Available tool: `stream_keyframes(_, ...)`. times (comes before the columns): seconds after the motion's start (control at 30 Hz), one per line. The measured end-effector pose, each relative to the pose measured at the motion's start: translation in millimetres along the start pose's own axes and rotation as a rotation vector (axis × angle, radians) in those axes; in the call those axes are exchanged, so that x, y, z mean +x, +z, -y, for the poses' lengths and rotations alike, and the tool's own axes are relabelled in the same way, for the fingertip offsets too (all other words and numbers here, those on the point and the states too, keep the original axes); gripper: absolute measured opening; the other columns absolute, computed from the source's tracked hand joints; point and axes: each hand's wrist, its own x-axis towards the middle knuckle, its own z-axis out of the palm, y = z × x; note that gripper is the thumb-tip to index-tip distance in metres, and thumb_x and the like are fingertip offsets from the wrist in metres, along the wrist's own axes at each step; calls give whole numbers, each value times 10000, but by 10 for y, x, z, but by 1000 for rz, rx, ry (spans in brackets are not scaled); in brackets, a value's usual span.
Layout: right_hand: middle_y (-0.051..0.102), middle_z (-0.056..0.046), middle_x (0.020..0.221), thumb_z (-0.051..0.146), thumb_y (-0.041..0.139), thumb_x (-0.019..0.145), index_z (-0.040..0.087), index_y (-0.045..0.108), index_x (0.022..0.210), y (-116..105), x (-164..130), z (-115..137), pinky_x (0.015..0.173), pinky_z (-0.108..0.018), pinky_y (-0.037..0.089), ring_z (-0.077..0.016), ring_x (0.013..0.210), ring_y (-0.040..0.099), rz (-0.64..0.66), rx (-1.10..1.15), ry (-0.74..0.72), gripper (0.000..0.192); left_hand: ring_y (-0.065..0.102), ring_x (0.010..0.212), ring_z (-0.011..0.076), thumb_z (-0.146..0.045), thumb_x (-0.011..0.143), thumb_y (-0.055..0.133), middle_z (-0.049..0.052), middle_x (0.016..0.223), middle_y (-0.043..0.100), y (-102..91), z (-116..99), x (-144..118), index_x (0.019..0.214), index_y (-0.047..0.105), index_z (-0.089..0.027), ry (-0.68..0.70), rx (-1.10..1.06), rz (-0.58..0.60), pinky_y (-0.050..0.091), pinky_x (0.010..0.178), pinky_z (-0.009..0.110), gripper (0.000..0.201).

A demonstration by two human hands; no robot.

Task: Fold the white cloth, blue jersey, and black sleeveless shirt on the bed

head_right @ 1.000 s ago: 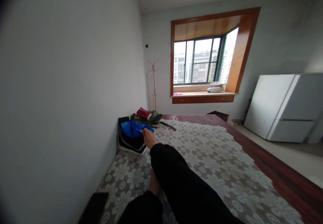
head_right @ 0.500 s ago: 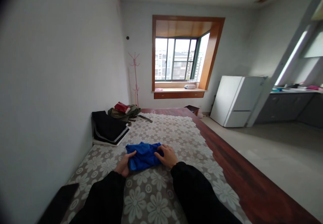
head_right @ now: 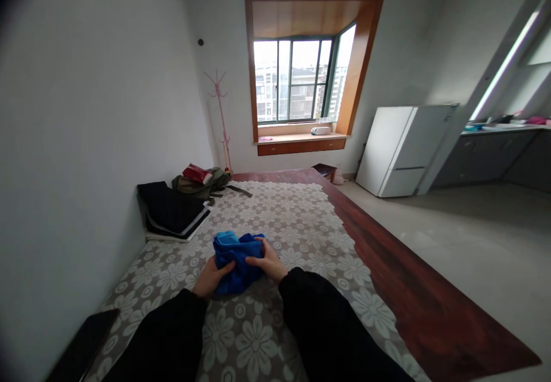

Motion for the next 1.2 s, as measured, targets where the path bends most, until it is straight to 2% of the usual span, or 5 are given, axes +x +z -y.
stream_keyframes(0.27,646,26,732,348,722,750,224,669,835,-9,9,214,719,-314,471,-180,735,587,-172,-235,-245,159,713,1045,333,-396,503,935,114,1032,795,48,-142,-6,961,746,-160,69,28,-61,533,993,475,549)
stream_keyframes(0.43,730,-18,864,417,751,701,247,674,1007,-393,-155,556,734,-366,547,-244,822,675,-411,199,-136,359,724,1035,318,-367,572,879,100,998,799,-173,-406,-191,1041,717,-173,72,-36,-203,564,951,456,532)
stream_keyframes(0.7,743,-77,1054,509,710,762,286,546,1254,-1185,-1333,371,855,-435,576,-303,988,712,-262,67,338,565,711,1067,349,-344,607,848,95,1066,783,-719,-307,-970,1195,674,-248,-65,182,-268,578,929,496,621)
stream_keyframes(0.97,722,-34,1023,352,728,682,251,371,1422,-1220,-1143,572,826,-420,566,-262,907,696,-192,-364,27,828,603,1258,335,-406,614,816,85,1281,707,-891,-561,-801,1262,621,-227,163,541,-331,461,1097,466,700)
stream_keyframes(1.2,699,-108,1159,376,698,689,222,278,1514,-1435,-1244,297,900,-444,554,-295,1047,686,-203,-399,190,939,654,1174,349,-449,603,801,130,1154,749,-1119,-348,-871,1172,642,-173,148,723,-350,494,1040,480,652)
